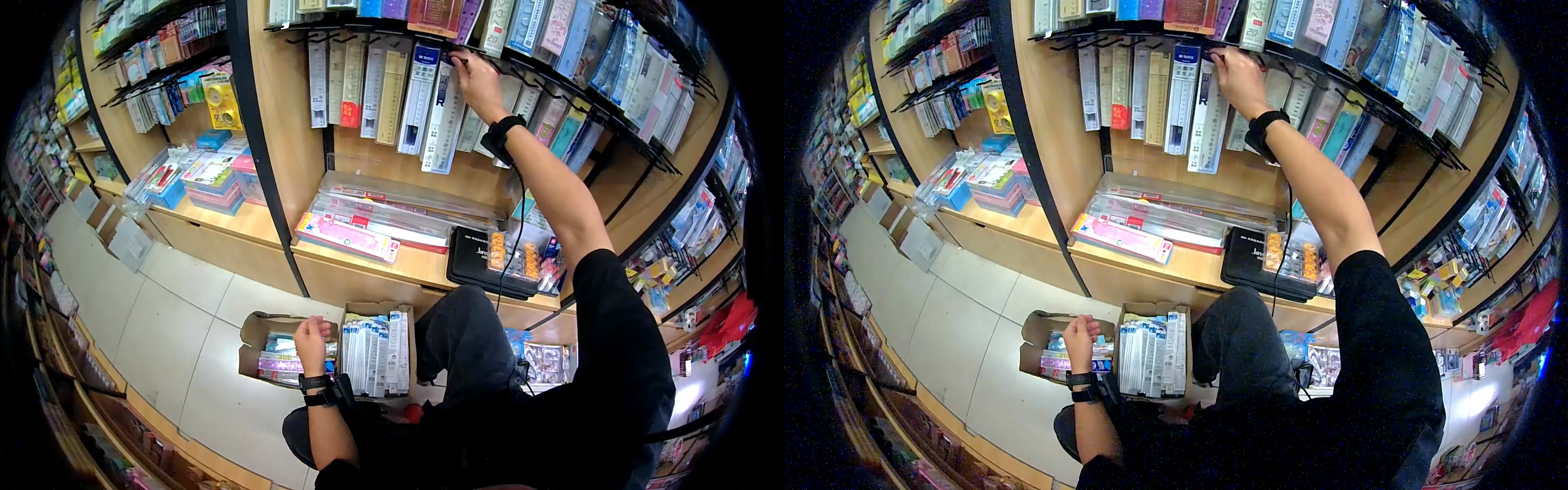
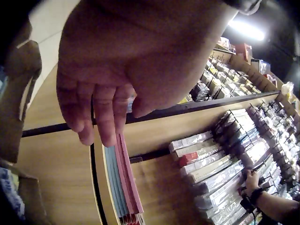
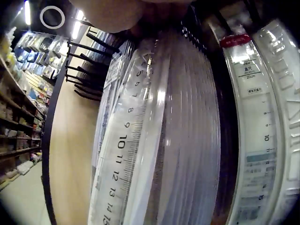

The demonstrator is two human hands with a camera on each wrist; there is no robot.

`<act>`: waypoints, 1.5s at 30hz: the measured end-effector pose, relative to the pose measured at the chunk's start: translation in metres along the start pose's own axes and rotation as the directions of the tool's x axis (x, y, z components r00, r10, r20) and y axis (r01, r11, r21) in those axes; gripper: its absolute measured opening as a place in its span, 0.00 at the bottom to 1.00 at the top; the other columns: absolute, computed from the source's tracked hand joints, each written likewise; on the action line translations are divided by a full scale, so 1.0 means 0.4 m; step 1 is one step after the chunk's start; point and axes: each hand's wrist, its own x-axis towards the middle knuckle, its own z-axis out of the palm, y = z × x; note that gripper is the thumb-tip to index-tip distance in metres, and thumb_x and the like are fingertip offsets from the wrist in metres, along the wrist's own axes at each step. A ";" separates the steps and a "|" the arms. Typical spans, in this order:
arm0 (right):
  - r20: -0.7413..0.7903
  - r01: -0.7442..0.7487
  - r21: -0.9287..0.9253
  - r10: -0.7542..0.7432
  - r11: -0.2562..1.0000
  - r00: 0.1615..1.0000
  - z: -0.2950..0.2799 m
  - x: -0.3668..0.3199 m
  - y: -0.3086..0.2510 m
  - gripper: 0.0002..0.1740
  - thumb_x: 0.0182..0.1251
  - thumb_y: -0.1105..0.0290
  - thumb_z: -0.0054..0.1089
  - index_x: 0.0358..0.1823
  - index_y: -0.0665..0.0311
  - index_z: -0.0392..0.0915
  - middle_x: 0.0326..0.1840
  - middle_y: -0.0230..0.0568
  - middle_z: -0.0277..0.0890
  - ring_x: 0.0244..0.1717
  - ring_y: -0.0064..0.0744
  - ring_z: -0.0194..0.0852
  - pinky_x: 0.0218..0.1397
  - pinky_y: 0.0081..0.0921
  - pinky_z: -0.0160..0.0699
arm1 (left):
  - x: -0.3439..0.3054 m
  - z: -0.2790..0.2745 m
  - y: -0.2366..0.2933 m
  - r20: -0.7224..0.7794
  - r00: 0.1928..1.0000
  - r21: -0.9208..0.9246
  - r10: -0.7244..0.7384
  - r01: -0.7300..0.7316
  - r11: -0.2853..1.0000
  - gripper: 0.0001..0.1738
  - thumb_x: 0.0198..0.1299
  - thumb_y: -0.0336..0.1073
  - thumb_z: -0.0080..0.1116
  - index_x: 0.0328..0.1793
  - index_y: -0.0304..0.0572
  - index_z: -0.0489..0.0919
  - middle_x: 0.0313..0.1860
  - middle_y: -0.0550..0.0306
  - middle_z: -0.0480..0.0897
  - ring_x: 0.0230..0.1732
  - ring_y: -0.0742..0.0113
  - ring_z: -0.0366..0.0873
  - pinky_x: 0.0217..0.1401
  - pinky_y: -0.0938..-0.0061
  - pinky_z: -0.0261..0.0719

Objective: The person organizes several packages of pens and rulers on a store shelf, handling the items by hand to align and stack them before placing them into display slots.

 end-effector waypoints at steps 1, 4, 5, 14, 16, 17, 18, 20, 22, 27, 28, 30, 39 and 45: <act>-0.005 -0.023 -0.015 0.023 1.000 1.000 0.002 -0.002 0.002 0.12 0.68 0.64 0.50 0.44 0.62 0.78 0.41 0.49 0.80 0.44 0.51 0.77 0.47 0.39 0.75 | 0.000 0.000 -0.001 -0.002 1.000 0.001 -0.004 0.004 1.000 0.18 0.69 0.43 0.45 0.41 0.34 0.79 0.28 0.57 0.82 0.28 0.74 0.77 0.30 0.80 0.73; 0.027 -0.114 -0.070 0.117 0.991 0.993 0.010 -0.009 0.009 0.13 0.69 0.61 0.49 0.44 0.60 0.78 0.40 0.50 0.80 0.42 0.51 0.77 0.45 0.41 0.76 | 0.001 0.000 0.000 0.014 1.000 -0.009 0.007 -0.007 1.000 0.18 0.69 0.42 0.46 0.42 0.32 0.79 0.28 0.56 0.82 0.28 0.73 0.78 0.31 0.80 0.74; 0.009 -0.104 -0.070 0.104 0.992 0.994 0.013 -0.010 0.012 0.13 0.69 0.61 0.49 0.44 0.60 0.78 0.39 0.49 0.80 0.42 0.51 0.78 0.44 0.41 0.76 | -0.002 0.001 0.005 0.022 1.000 0.007 0.010 -0.010 1.000 0.18 0.69 0.41 0.46 0.42 0.32 0.79 0.29 0.56 0.82 0.29 0.73 0.78 0.32 0.80 0.75; 0.068 -0.040 -0.159 0.051 0.986 0.996 -0.009 -0.002 0.011 0.11 0.68 0.64 0.49 0.44 0.59 0.77 0.37 0.52 0.80 0.40 0.54 0.78 0.43 0.44 0.77 | -0.002 0.017 0.010 0.050 0.999 0.032 0.002 -0.004 0.999 0.17 0.68 0.40 0.47 0.42 0.32 0.79 0.30 0.55 0.83 0.29 0.73 0.77 0.34 0.80 0.75; 0.113 -0.026 -0.168 0.046 0.985 0.993 -0.018 0.000 0.013 0.11 0.68 0.64 0.50 0.44 0.58 0.77 0.37 0.52 0.80 0.40 0.54 0.78 0.43 0.44 0.77 | -0.003 0.009 0.007 0.052 0.999 0.016 -0.002 0.002 1.000 0.17 0.68 0.40 0.47 0.42 0.31 0.79 0.30 0.55 0.83 0.29 0.73 0.77 0.34 0.80 0.75; 0.109 -0.058 -0.163 0.077 0.985 0.991 -0.020 -0.003 0.012 0.11 0.67 0.64 0.50 0.44 0.58 0.78 0.37 0.52 0.80 0.40 0.54 0.78 0.43 0.44 0.77 | -0.002 0.005 0.007 0.045 0.999 0.034 -0.001 0.000 0.999 0.16 0.68 0.39 0.47 0.42 0.31 0.79 0.30 0.55 0.83 0.30 0.73 0.78 0.35 0.80 0.75; 0.109 -0.057 -0.158 0.074 0.986 0.991 -0.021 -0.008 0.009 0.11 0.67 0.64 0.50 0.44 0.58 0.78 0.37 0.52 0.80 0.40 0.54 0.78 0.43 0.44 0.77 | -0.003 -0.001 0.007 0.037 0.999 0.051 -0.001 -0.001 0.999 0.16 0.68 0.39 0.47 0.42 0.31 0.79 0.30 0.54 0.83 0.30 0.73 0.78 0.35 0.80 0.76; 0.109 -0.097 -0.174 0.118 0.980 0.987 -0.016 -0.007 0.003 0.11 0.68 0.64 0.49 0.44 0.59 0.78 0.39 0.52 0.79 0.41 0.54 0.78 0.44 0.44 0.77 | 0.001 -0.011 0.001 0.028 0.999 0.045 0.023 -0.024 0.999 0.16 0.68 0.39 0.47 0.42 0.31 0.79 0.30 0.54 0.83 0.30 0.73 0.78 0.35 0.80 0.76; 0.085 -0.084 -0.157 0.098 0.984 0.992 -0.008 -0.007 0.000 0.12 0.69 0.63 0.49 0.45 0.60 0.78 0.39 0.52 0.79 0.41 0.54 0.77 0.44 0.43 0.76 | 0.003 -0.013 -0.002 0.029 0.999 0.041 0.043 -0.044 0.998 0.16 0.68 0.39 0.48 0.42 0.31 0.79 0.31 0.54 0.83 0.31 0.73 0.78 0.35 0.80 0.76; 0.070 -0.092 -0.082 0.098 0.992 0.993 -0.013 -0.012 -0.008 0.13 0.69 0.63 0.50 0.45 0.63 0.77 0.38 0.54 0.79 0.42 0.55 0.77 0.45 0.41 0.74 | -0.002 0.006 0.015 0.035 0.999 0.066 0.020 -0.022 0.998 0.16 0.68 0.40 0.49 0.43 0.32 0.80 0.30 0.54 0.83 0.31 0.72 0.79 0.35 0.79 0.77; 0.075 -0.093 -0.083 0.100 0.992 0.992 -0.015 -0.013 -0.007 0.13 0.69 0.63 0.50 0.45 0.63 0.77 0.38 0.54 0.79 0.42 0.55 0.77 0.45 0.41 0.74 | -0.001 0.010 0.018 0.037 0.999 0.067 0.014 -0.017 0.998 0.16 0.68 0.40 0.49 0.43 0.32 0.80 0.30 0.54 0.83 0.31 0.72 0.79 0.35 0.79 0.77; 0.051 -0.084 0.065 0.081 0.994 0.995 -0.012 -0.016 -0.008 0.13 0.69 0.63 0.50 0.47 0.64 0.76 0.40 0.56 0.78 0.44 0.57 0.75 0.48 0.41 0.73 | 0.000 0.007 0.017 0.024 0.999 0.081 0.031 -0.033 0.996 0.16 0.67 0.40 0.49 0.43 0.32 0.80 0.31 0.54 0.83 0.31 0.72 0.79 0.34 0.79 0.76; 0.399 -0.513 0.589 0.326 0.625 0.857 -0.046 -0.440 -0.326 0.18 0.69 0.63 0.52 0.50 0.73 0.76 0.46 0.45 0.81 0.47 0.32 0.78 0.54 0.27 0.73 | 0.015 -0.119 0.078 -0.177 0.975 0.006 0.137 -0.138 0.990 0.16 0.68 0.44 0.50 0.40 0.38 0.78 0.30 0.59 0.81 0.30 0.76 0.76 0.34 0.80 0.75; 0.993 -0.910 0.115 -0.080 0.398 0.090 0.038 -0.937 -0.602 0.18 0.65 0.60 0.51 0.41 0.69 0.81 0.35 0.46 0.83 0.37 0.31 0.80 0.44 0.28 0.77 | -0.011 -0.162 0.123 -0.289 0.957 -0.198 -0.013 -0.047 0.979 0.22 0.69 0.39 0.48 0.64 0.34 0.67 0.47 0.48 0.82 0.40 0.68 0.81 0.40 0.78 0.79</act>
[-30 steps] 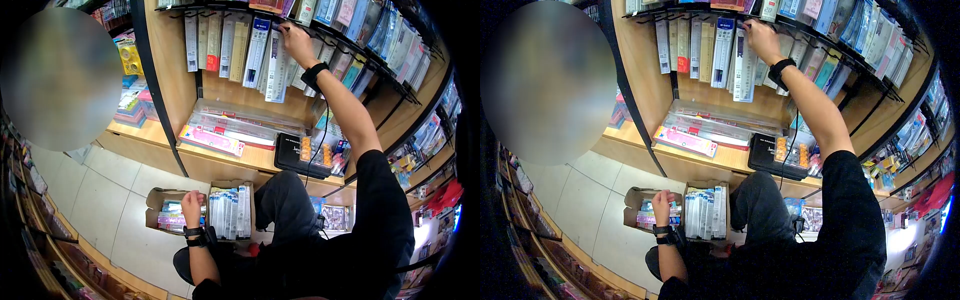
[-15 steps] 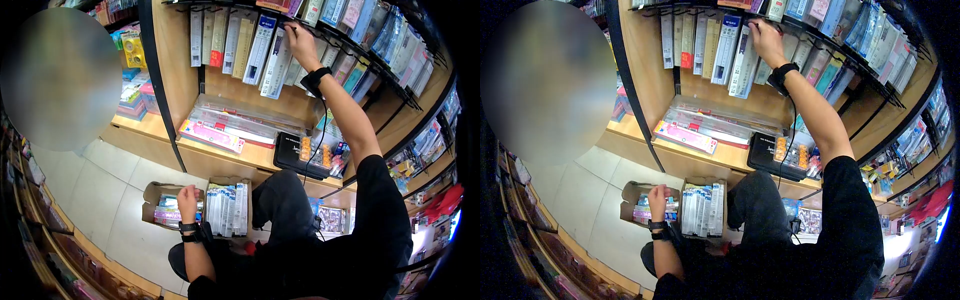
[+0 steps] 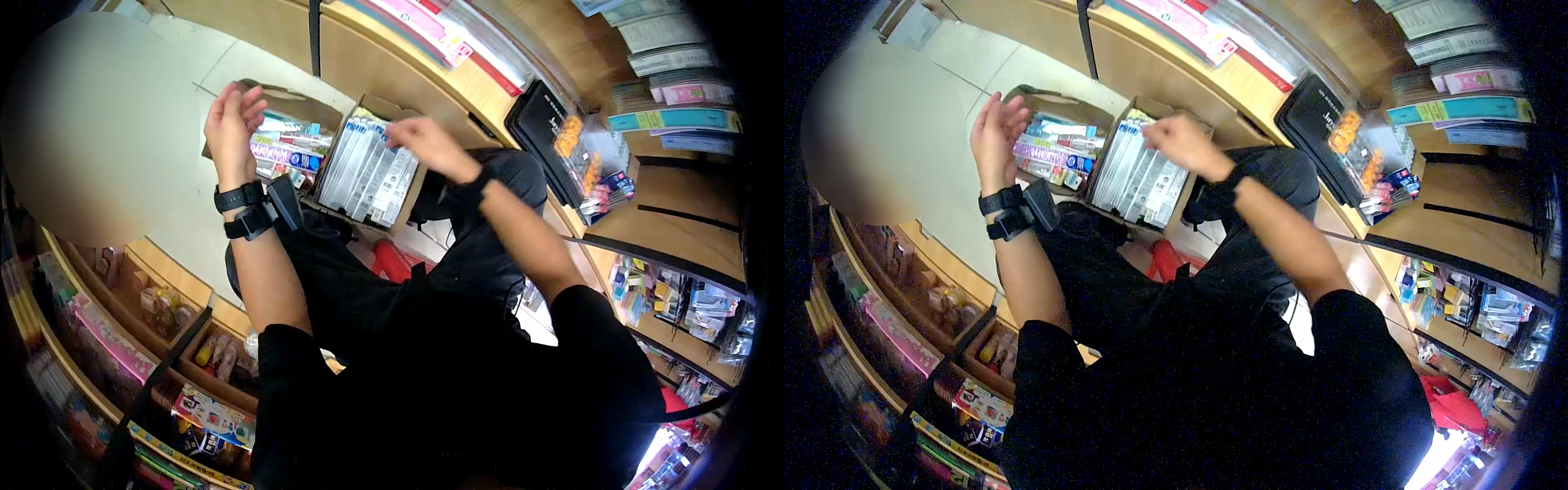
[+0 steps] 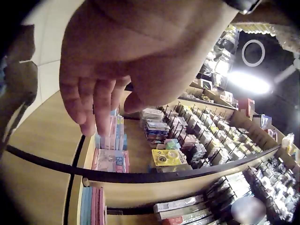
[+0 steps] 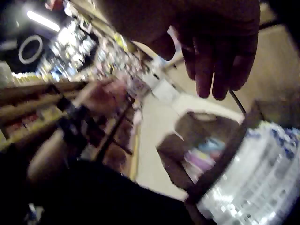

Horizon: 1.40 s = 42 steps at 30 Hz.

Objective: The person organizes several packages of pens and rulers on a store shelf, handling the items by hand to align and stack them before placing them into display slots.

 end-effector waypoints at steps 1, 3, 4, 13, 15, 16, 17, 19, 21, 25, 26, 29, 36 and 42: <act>0.053 -0.059 -0.081 0.063 0.995 0.997 0.060 0.006 0.073 0.18 0.63 0.60 0.53 0.41 0.69 0.81 0.35 0.49 0.82 0.37 0.34 0.81 0.43 0.29 0.77 | -0.005 -0.007 0.000 0.003 1.000 -0.007 -0.003 0.003 1.000 0.22 0.69 0.38 0.47 0.64 0.34 0.67 0.47 0.47 0.82 0.40 0.68 0.81 0.40 0.79 0.79; 0.018 -0.178 -0.154 0.182 0.972 0.983 0.158 0.006 0.244 0.19 0.59 0.61 0.54 0.41 0.72 0.80 0.36 0.57 0.80 0.38 0.45 0.81 0.45 0.36 0.77 | -0.018 -0.008 0.002 -0.015 1.000 0.001 -0.007 0.007 1.000 0.21 0.69 0.38 0.47 0.64 0.34 0.68 0.48 0.47 0.81 0.40 0.67 0.81 0.40 0.79 0.79; 0.031 -0.170 -0.266 0.184 0.949 0.982 0.191 -0.016 0.324 0.19 0.57 0.63 0.54 0.40 0.73 0.79 0.36 0.60 0.79 0.40 0.50 0.80 0.47 0.38 0.77 | -0.027 -0.011 -0.001 -0.010 1.000 0.053 0.001 -0.001 0.999 0.21 0.69 0.38 0.48 0.63 0.34 0.68 0.48 0.47 0.81 0.41 0.67 0.81 0.41 0.78 0.79; -0.211 -0.362 -0.077 0.339 0.929 0.917 0.336 -0.007 0.607 0.21 0.52 0.74 0.51 0.47 0.81 0.71 0.42 0.66 0.77 0.48 0.59 0.76 0.53 0.38 0.75 | -0.055 0.067 -0.211 0.293 0.948 0.518 -0.122 -0.050 0.854 0.19 0.65 0.39 0.52 0.58 0.36 0.73 0.44 0.51 0.83 0.40 0.67 0.81 0.40 0.78 0.77; -0.291 -0.595 -0.160 0.539 0.787 0.791 0.291 -0.008 0.460 0.32 0.53 0.65 0.56 0.51 0.89 0.65 0.47 0.71 0.74 0.44 0.60 0.79 0.52 0.42 0.77 | -0.047 0.078 -0.315 0.279 0.943 0.683 -0.180 -0.063 0.728 0.19 0.59 0.37 0.55 0.52 0.31 0.76 0.35 0.46 0.84 0.34 0.62 0.81 0.38 0.71 0.78; -0.299 -0.602 -0.135 0.547 0.787 0.782 0.284 -0.009 0.437 0.32 0.53 0.65 0.56 0.51 0.89 0.65 0.47 0.71 0.74 0.44 0.60 0.79 0.52 0.42 0.77 | -0.057 0.098 -0.350 0.287 0.941 0.754 -0.181 -0.105 0.649 0.19 0.58 0.38 0.56 0.50 0.30 0.77 0.34 0.44 0.83 0.35 0.58 0.82 0.39 0.68 0.78; -0.320 -0.627 -0.207 0.554 0.751 0.769 0.277 -0.004 0.422 0.31 0.55 0.66 0.55 0.54 0.87 0.64 0.44 0.68 0.76 0.42 0.56 0.80 0.50 0.42 0.78 | -0.074 0.122 -0.385 0.292 0.940 0.813 -0.178 -0.146 0.564 0.20 0.57 0.40 0.57 0.49 0.30 0.78 0.34 0.42 0.83 0.36 0.54 0.83 0.41 0.66 0.78; -0.345 -0.649 -0.265 0.558 0.714 0.755 0.286 0.016 0.418 0.31 0.58 0.66 0.54 0.57 0.86 0.63 0.42 0.64 0.78 0.39 0.51 0.82 0.47 0.42 0.79 | -0.104 0.151 -0.478 0.325 0.935 0.829 -0.144 -0.208 0.520 0.20 0.55 0.41 0.58 0.47 0.30 0.79 0.35 0.40 0.83 0.38 0.50 0.83 0.44 0.63 0.78; -0.506 -0.744 -0.231 0.576 0.627 0.642 0.307 0.038 0.443 0.28 0.62 0.71 0.49 0.61 0.83 0.63 0.36 0.58 0.81 0.35 0.45 0.83 0.43 0.38 0.81 | -0.150 0.193 -0.522 0.243 0.943 0.878 -0.229 -0.113 0.465 0.21 0.54 0.42 0.58 0.47 0.31 0.79 0.36 0.39 0.83 0.39 0.50 0.83 0.45 0.62 0.78; -0.482 -0.796 0.122 0.736 0.593 0.475 0.298 0.059 0.430 0.25 0.57 0.66 0.61 0.50 0.76 0.64 0.44 0.64 0.78 0.46 0.58 0.79 0.51 0.48 0.77 | -0.221 0.182 -0.671 0.104 0.919 0.778 -0.381 0.163 0.607 0.22 0.54 0.40 0.57 0.50 0.29 0.76 0.39 0.38 0.82 0.42 0.46 0.81 0.48 0.62 0.77; -0.442 -0.771 0.181 0.751 0.611 0.491 0.295 0.052 0.424 0.28 0.54 0.64 0.64 0.50 0.74 0.64 0.44 0.65 0.77 0.47 0.58 0.79 0.51 0.47 0.77 | -0.249 0.179 -0.677 0.118 0.940 0.814 -0.321 0.094 0.573 0.24 0.54 0.39 0.57 0.53 0.28 0.74 0.41 0.37 0.81 0.44 0.46 0.80 0.49 0.62 0.77; -0.323 -0.717 0.085 0.700 0.692 0.637 0.294 0.032 0.412 0.29 0.53 0.62 0.64 0.50 0.72 0.64 0.43 0.64 0.77 0.47 0.58 0.78 0.52 0.46 0.77 | -0.253 0.171 -0.693 0.119 0.953 0.775 -0.280 0.087 0.626 0.25 0.55 0.38 0.56 0.55 0.27 0.71 0.43 0.36 0.80 0.44 0.45 0.79 0.49 0.62 0.76; -0.349 -0.367 0.128 0.388 0.921 0.853 0.265 -0.050 0.230 0.21 0.53 0.68 0.61 0.46 0.68 0.66 0.35 0.62 0.78 0.40 0.63 0.77 0.42 0.50 0.75 | -0.157 0.198 -0.621 0.322 0.804 0.377 -0.500 0.375 0.847 0.27 0.66 0.45 0.49 0.61 0.27 0.68 0.48 0.43 0.80 0.47 0.61 0.78 0.50 0.70 0.76; -0.309 0.174 0.448 -0.031 0.877 0.951 0.246 -0.088 0.196 0.10 0.59 0.69 0.62 0.37 0.68 0.75 0.31 0.43 0.79 0.31 0.27 0.76 0.37 0.26 0.76 | -0.156 0.189 -0.440 0.474 0.757 0.049 -0.450 0.488 0.872 0.24 0.72 0.39 0.31 0.67 0.29 0.61 0.55 0.39 0.77 0.53 0.51 0.77 0.58 0.62 0.75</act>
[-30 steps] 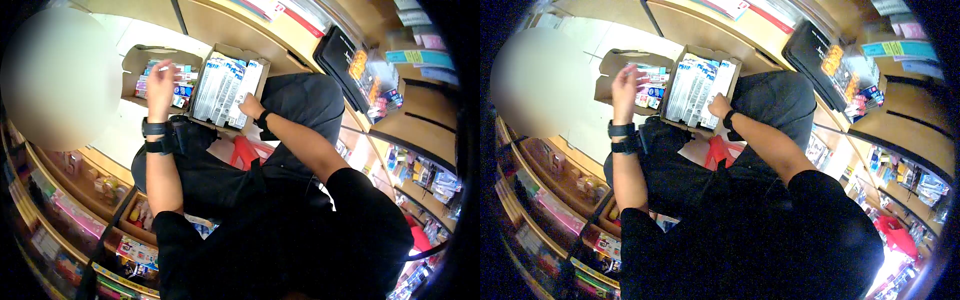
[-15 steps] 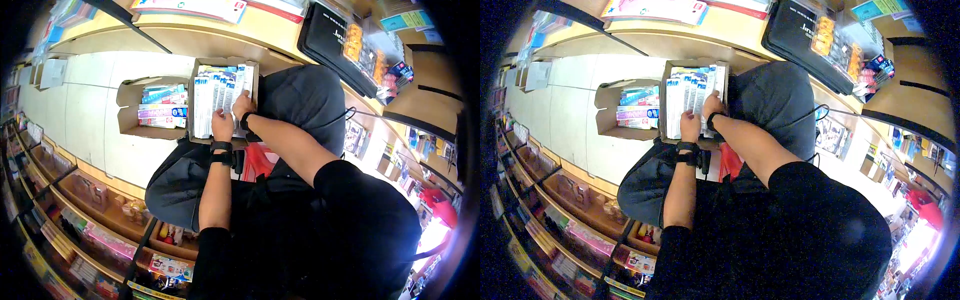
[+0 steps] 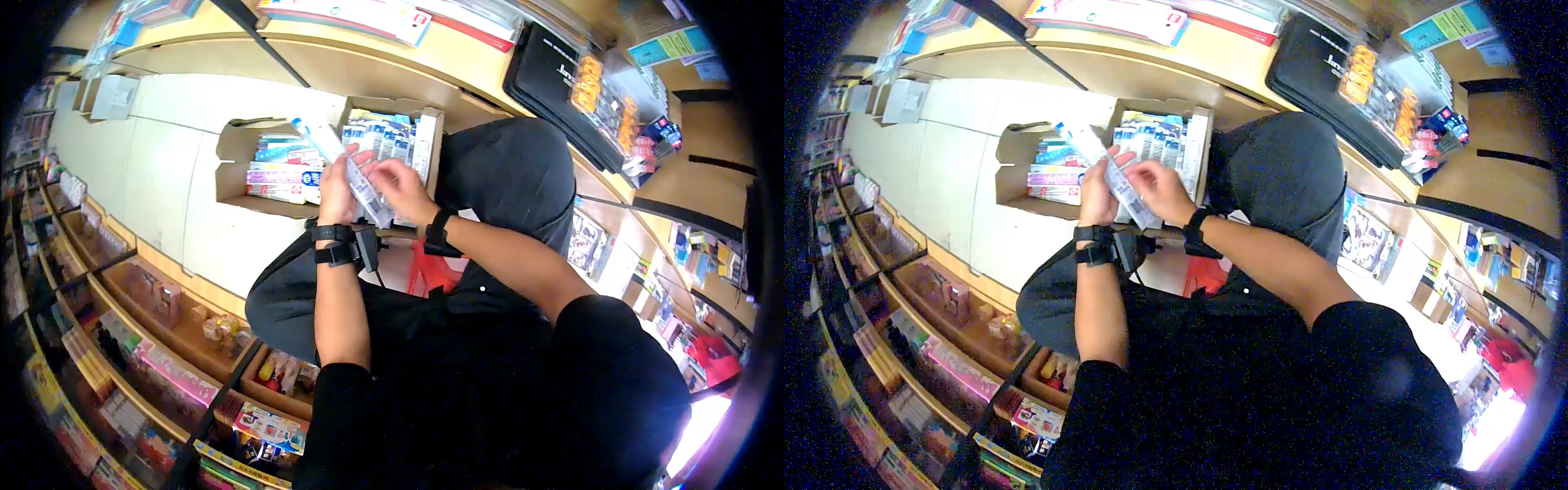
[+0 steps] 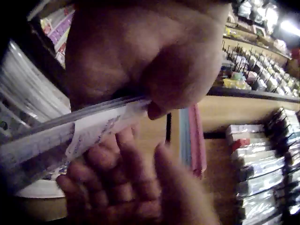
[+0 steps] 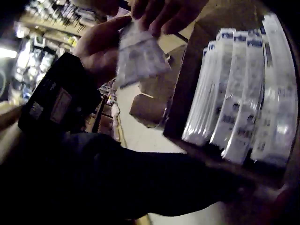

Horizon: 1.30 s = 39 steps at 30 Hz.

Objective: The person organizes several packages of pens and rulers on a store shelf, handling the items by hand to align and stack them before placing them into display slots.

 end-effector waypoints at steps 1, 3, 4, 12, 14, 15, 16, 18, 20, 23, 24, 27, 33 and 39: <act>-0.141 0.048 0.048 -0.041 0.998 0.989 0.010 0.002 0.011 0.11 0.60 0.70 0.60 0.41 0.69 0.76 0.33 0.42 0.80 0.31 0.29 0.77 0.38 0.26 0.76 | -0.022 0.006 0.035 -0.076 0.997 0.001 -0.003 0.003 1.000 0.24 0.73 0.40 0.31 0.68 0.30 0.60 0.57 0.38 0.76 0.53 0.50 0.77 0.57 0.60 0.76; -0.320 -0.185 -0.134 0.134 0.974 0.938 0.001 0.011 0.053 0.14 0.60 0.68 0.60 0.42 0.71 0.76 0.34 0.46 0.80 0.35 0.35 0.79 0.40 0.31 0.77 | -0.063 0.008 0.118 -0.142 0.990 -0.071 0.026 -0.037 0.997 0.25 0.73 0.42 0.32 0.69 0.32 0.59 0.59 0.38 0.73 0.53 0.50 0.77 0.58 0.58 0.76; -0.336 -0.361 -0.293 0.259 0.885 0.906 -0.001 0.021 0.075 0.16 0.59 0.67 0.60 0.43 0.73 0.75 0.40 0.51 0.78 0.44 0.41 0.77 0.47 0.36 0.75 | -0.088 0.010 0.159 -0.096 0.993 -0.137 0.071 -0.084 0.987 0.23 0.73 0.40 0.34 0.67 0.31 0.60 0.60 0.36 0.72 0.54 0.46 0.77 0.57 0.57 0.78; -0.539 -0.615 -0.705 0.298 0.353 0.788 0.070 0.000 0.267 0.30 0.54 0.67 0.61 0.57 0.72 0.65 0.59 0.62 0.64 0.57 0.60 0.68 0.59 0.50 0.68 | -0.218 0.052 0.249 -0.039 0.999 -0.165 0.024 -0.030 0.986 0.26 0.63 0.31 0.56 0.66 0.35 0.64 0.55 0.43 0.77 0.49 0.52 0.80 0.51 0.58 0.81; -0.342 -0.473 -0.679 0.328 0.561 0.880 0.066 0.013 0.190 0.26 0.56 0.66 0.61 0.54 0.72 0.68 0.54 0.57 0.69 0.54 0.53 0.71 0.56 0.45 0.70 | -0.207 0.027 0.240 -0.097 0.995 -0.148 0.038 -0.052 0.988 0.25 0.63 0.30 0.56 0.65 0.35 0.64 0.54 0.44 0.77 0.48 0.53 0.80 0.50 0.59 0.81; -0.128 -0.318 -0.587 0.302 0.744 0.945 0.055 0.021 0.126 0.22 0.59 0.65 0.61 0.51 0.73 0.72 0.48 0.53 0.75 0.51 0.45 0.75 0.53 0.40 0.73 | -0.200 0.016 0.228 -0.157 0.986 -0.131 0.061 -0.082 0.988 0.24 0.63 0.29 0.56 0.64 0.34 0.65 0.52 0.44 0.78 0.47 0.54 0.80 0.48 0.61 0.82; -0.019 -0.396 -0.201 0.401 0.896 0.916 0.057 0.034 0.059 0.18 0.62 0.65 0.59 0.47 0.72 0.75 0.42 0.47 0.76 0.47 0.37 0.76 0.50 0.34 0.74 | -0.190 0.014 0.228 -0.205 0.976 -0.138 0.073 -0.102 0.985 0.21 0.63 0.29 0.55 0.61 0.33 0.68 0.49 0.46 0.79 0.46 0.57 0.81 0.46 0.64 0.82; 0.188 -0.406 0.303 0.364 0.862 0.912 0.058 0.046 -0.090 0.14 0.67 0.64 0.57 0.42 0.71 0.77 0.36 0.38 0.78 0.39 0.24 0.75 0.45 0.23 0.74 | -0.161 0.001 0.224 -0.178 0.976 -0.114 0.124 -0.146 0.983 0.18 0.63 0.31 0.56 0.58 0.32 0.71 0.46 0.51 0.80 0.44 0.62 0.80 0.47 0.68 0.80; 0.173 -0.191 0.348 0.137 0.918 0.975 0.078 0.042 -0.214 0.11 0.65 0.66 0.61 0.37 0.70 0.77 0.30 0.31 0.77 0.33 0.16 0.71 0.39 0.16 0.72 | -0.139 0.004 0.225 -0.179 0.972 -0.113 0.152 -0.174 0.978 0.18 0.64 0.35 0.57 0.57 0.34 0.72 0.44 0.57 0.79 0.42 0.67 0.78 0.46 0.71 0.78; 0.136 -0.004 -0.019 0.006 1.000 0.991 0.085 0.066 -0.219 0.11 0.58 0.68 0.66 0.33 0.69 0.77 0.27 0.36 0.77 0.30 0.21 0.72 0.36 0.21 0.74 | -0.135 0.023 0.222 -0.240 0.953 -0.108 0.183 -0.213 0.971 0.18 0.65 0.36 0.56 0.58 0.34 0.72 0.43 0.58 0.79 0.42 0.68 0.77 0.45 0.70 0.77; 0.132 -0.036 -0.022 0.038 0.999 0.991 0.083 0.069 -0.224 0.12 0.56 0.68 0.68 0.28 0.69 0.74 0.27 0.36 0.77 0.31 0.22 0.73 0.36 0.20 0.74 | -0.132 0.022 0.218 -0.252 0.951 -0.095 0.177 -0.207 0.974 0.20 0.68 0.42 0.52 0.58 0.34 0.72 0.42 0.58 0.79 0.39 0.70 0.76 0.43 0.72 0.76; -0.050 -0.056 -0.082 0.052 0.995 0.997 0.078 0.062 -0.186 0.13 0.57 0.72 0.65 0.23 0.66 0.68 0.26 0.36 0.75 0.28 0.21 0.70 0.34 0.19 0.72 | -0.133 0.005 0.233 -0.280 0.947 -0.178 0.160 -0.215 0.960 0.21 0.71 0.44 0.44 0.57 0.33 0.73 0.42 0.54 0.81 0.34 0.71 0.75 0.39 0.77 0.76; -0.130 0.146 -0.112 -0.160 0.983 0.979 0.044 0.049 -0.177 0.14 0.56 0.74 0.64 0.24 0.63 0.63 0.24 0.32 0.67 0.28 0.20 0.63 0.31 0.20 0.66 | -0.150 -0.019 0.243 -0.412 0.905 -0.183 0.106 -0.196 0.963 0.23 0.72 0.49 0.38 0.55 0.37 0.73 0.36 0.55 0.79 0.31 0.69 0.74 0.34 0.73 0.76; -0.287 -0.427 0.072 0.429 0.901 0.857 0.009 0.029 -0.040 0.06 0.58 0.76 0.57 0.33 0.65 0.69 0.28 0.34 0.69 0.26 0.22 0.66 0.25 0.20 0.65 | -0.168 -0.044 0.263 -0.265 0.951 -0.264 0.158 -0.229 0.937 0.23 0.71 0.51 0.38 0.55 0.40 0.71 0.24 0.65 0.69 0.25 0.71 0.68 0.29 0.75 0.71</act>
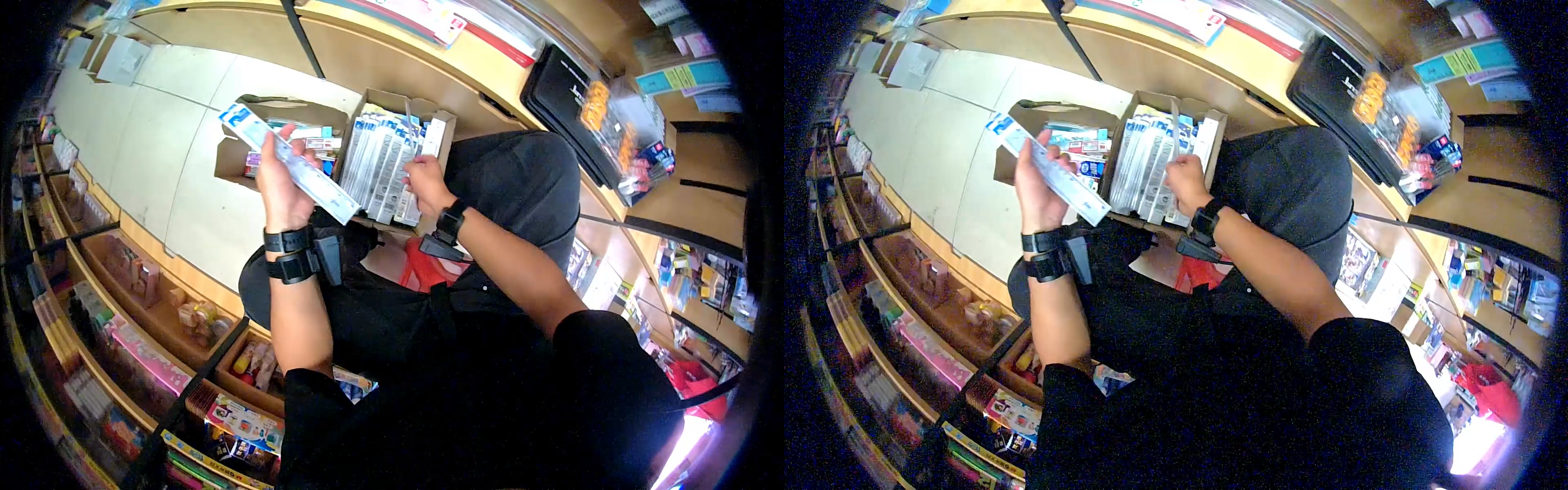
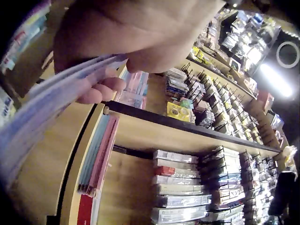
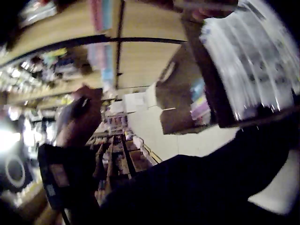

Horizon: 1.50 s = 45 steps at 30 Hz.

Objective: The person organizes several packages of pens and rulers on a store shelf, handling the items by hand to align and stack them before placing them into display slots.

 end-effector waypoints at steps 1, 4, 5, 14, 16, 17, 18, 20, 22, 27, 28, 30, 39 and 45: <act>-0.059 -0.165 0.147 0.175 0.975 0.983 -0.012 0.025 0.050 0.05 0.56 0.77 0.55 0.33 0.69 0.71 0.28 0.39 0.70 0.27 0.28 0.70 0.29 0.26 0.70 | -0.014 0.014 0.011 -0.008 1.000 -0.006 0.014 -0.014 1.000 0.22 0.71 0.51 0.38 0.55 0.40 0.70 0.23 0.66 0.67 0.25 0.72 0.66 0.29 0.76 0.68; -0.072 -0.360 0.240 0.386 0.902 0.920 -0.060 0.126 0.277 0.08 0.54 0.79 0.53 0.36 0.74 0.73 0.29 0.48 0.73 0.28 0.41 0.77 0.32 0.41 0.78 | -0.022 0.020 0.024 0.023 0.999 -0.025 0.032 -0.032 0.999 0.21 0.71 0.49 0.38 0.55 0.39 0.70 0.24 0.64 0.68 0.26 0.72 0.66 0.31 0.75 0.69; -0.084 -0.368 0.285 0.405 0.885 0.910 -0.067 0.142 0.321 0.09 0.54 0.79 0.54 0.38 0.74 0.74 0.30 0.50 0.75 0.30 0.42 0.78 0.32 0.41 0.78 | -0.025 0.018 0.024 0.024 0.999 -0.022 0.026 -0.025 0.999 0.21 0.71 0.49 0.38 0.55 0.39 0.70 0.24 0.64 0.68 0.26 0.72 0.66 0.31 0.75 0.69; -0.444 -0.559 0.074 0.529 0.826 0.723 0.010 0.172 0.369 0.13 0.51 0.73 0.54 0.35 0.76 0.78 0.40 0.57 0.80 0.38 0.46 0.81 0.39 0.38 0.79 | -0.013 0.016 0.014 0.022 1.000 0.035 0.003 -0.003 0.999 0.20 0.70 0.45 0.38 0.56 0.38 0.68 0.29 0.62 0.68 0.30 0.71 0.67 0.34 0.75 0.70; -0.298 -0.424 -0.438 0.317 0.792 0.900 0.043 0.158 0.304 0.19 0.51 0.65 0.61 0.38 0.74 0.74 0.48 0.57 0.75 0.48 0.54 0.76 0.51 0.42 0.76 | -0.014 0.024 0.009 -0.020 1.000 0.042 -0.003 0.004 0.999 0.19 0.70 0.45 0.39 0.56 0.38 0.69 0.29 0.62 0.68 0.30 0.70 0.66 0.34 0.75 0.69; -0.348 -0.319 -0.457 0.163 0.831 0.923 0.062 0.121 0.227 0.22 0.50 0.66 0.62 0.42 0.74 0.72 0.49 0.58 0.73 0.50 0.55 0.74 0.53 0.43 0.74 | -0.011 0.023 0.007 -0.005 1.000 0.041 0.000 0.000 0.999 0.19 0.70 0.45 0.39 0.56 0.38 0.68 0.29 0.62 0.68 0.30 0.70 0.66 0.35 0.74 0.69; -0.392 -0.212 -0.479 0.008 0.852 0.920 0.080 0.087 0.173 0.25 0.48 0.66 0.63 0.45 0.75 0.70 0.49 0.60 0.72 0.52 0.57 0.72 0.56 0.44 0.73 | -0.008 0.021 0.006 0.011 1.000 0.042 0.001 -0.001 0.999 0.19 0.70 0.44 0.39 0.56 0.38 0.68 0.29 0.62 0.68 0.30 0.69 0.66 0.35 0.74 0.68; -0.374 -0.263 -0.429 0.095 0.864 0.923 0.108 0.122 0.211 0.28 0.48 0.67 0.64 0.49 0.75 0.67 0.50 0.61 0.70 0.53 0.58 0.71 0.58 0.44 0.71 | -0.009 0.020 0.004 -0.006 1.000 0.048 -0.014 0.014 0.999 0.19 0.70 0.44 0.39 0.56 0.38 0.68 0.29 0.62 0.68 0.30 0.69 0.66 0.35 0.74 0.68; -0.354 -0.315 -0.378 0.179 0.870 0.918 0.115 0.143 0.233 0.31 0.48 0.67 0.64 0.52 0.75 0.64 0.51 0.63 0.68 0.54 0.58 0.69 0.60 0.44 0.70 | -0.011 0.022 0.003 -0.019 0.999 0.053 -0.031 0.032 0.998 0.19 0.70 0.44 0.39 0.56 0.37 0.68 0.29 0.62 0.68 0.30 0.69 0.66 0.36 0.73 0.68; -0.346 -0.461 -0.467 0.324 0.754 0.880 0.136 0.168 0.232 0.39 0.51 0.58 0.67 0.56 0.78 0.61 0.58 0.67 0.65 0.59 0.58 0.67 0.63 0.42 0.68 | -0.020 0.021 0.002 0.027 0.998 0.031 -0.051 0.050 0.998 0.17 0.71 0.44 0.40 0.52 0.38 0.70 0.29 0.62 0.68 0.31 0.68 0.66 0.36 0.73 0.67; -0.302 -0.455 -0.511 0.343 0.729 0.890 0.143 0.169 0.231 0.39 0.51 0.57 0.67 0.57 0.77 0.61 0.59 0.67 0.62 0.61 0.59 0.65 0.64 0.44 0.66 | -0.020 0.022 0.002 0.050 0.997 0.022 -0.053 0.052 0.998 0.17 0.71 0.44 0.40 0.51 0.38 0.71 0.29 0.62 0.68 0.31 0.68 0.67 0.36 0.73 0.67; -0.334 -0.484 -0.432 0.364 0.761 0.870 0.162 0.158 0.229 0.41 0.50 0.53 0.68 0.56 0.76 0.62 0.60 0.67 0.60 0.63 0.61 0.60 0.66 0.47 0.62 | -0.021 0.026 0.001 0.021 0.997 0.021 -0.073 0.072 0.997 0.17 0.71 0.44 0.40 0.51 0.39 0.71 0.28 0.62 0.68 0.31 0.68 0.66 0.37 0.73 0.68; -0.362 -0.342 -0.335 0.215 0.878 0.907 0.204 0.124 0.193 0.50 0.42 0.48 0.73 0.57 0.75 0.58 0.57 0.64 0.61 0.61 0.58 0.56 0.66 0.47 0.57 | -0.026 0.039 -0.002 0.020 0.996 0.021 -0.082 0.082 0.996 0.17 0.71 0.45 0.40 0.52 0.39 0.69 0.29 0.61 0.67 0.32 0.68 0.65 0.38 0.72 0.68; -0.422 -0.373 -0.421 0.186 0.827 0.888 0.252 0.157 0.213 0.41 0.45 0.55 0.70 0.52 0.74 0.59 0.55 0.63 0.61 0.59 0.59 0.57 0.63 0.47 0.60 | -0.035 0.031 0.002 0.109 0.989 -0.037 -0.097 0.102 0.994 0.17 0.71 0.45 0.40 0.52 0.40 0.69 0.29 0.62 0.67 0.32 0.68 0.64 0.38 0.72 0.67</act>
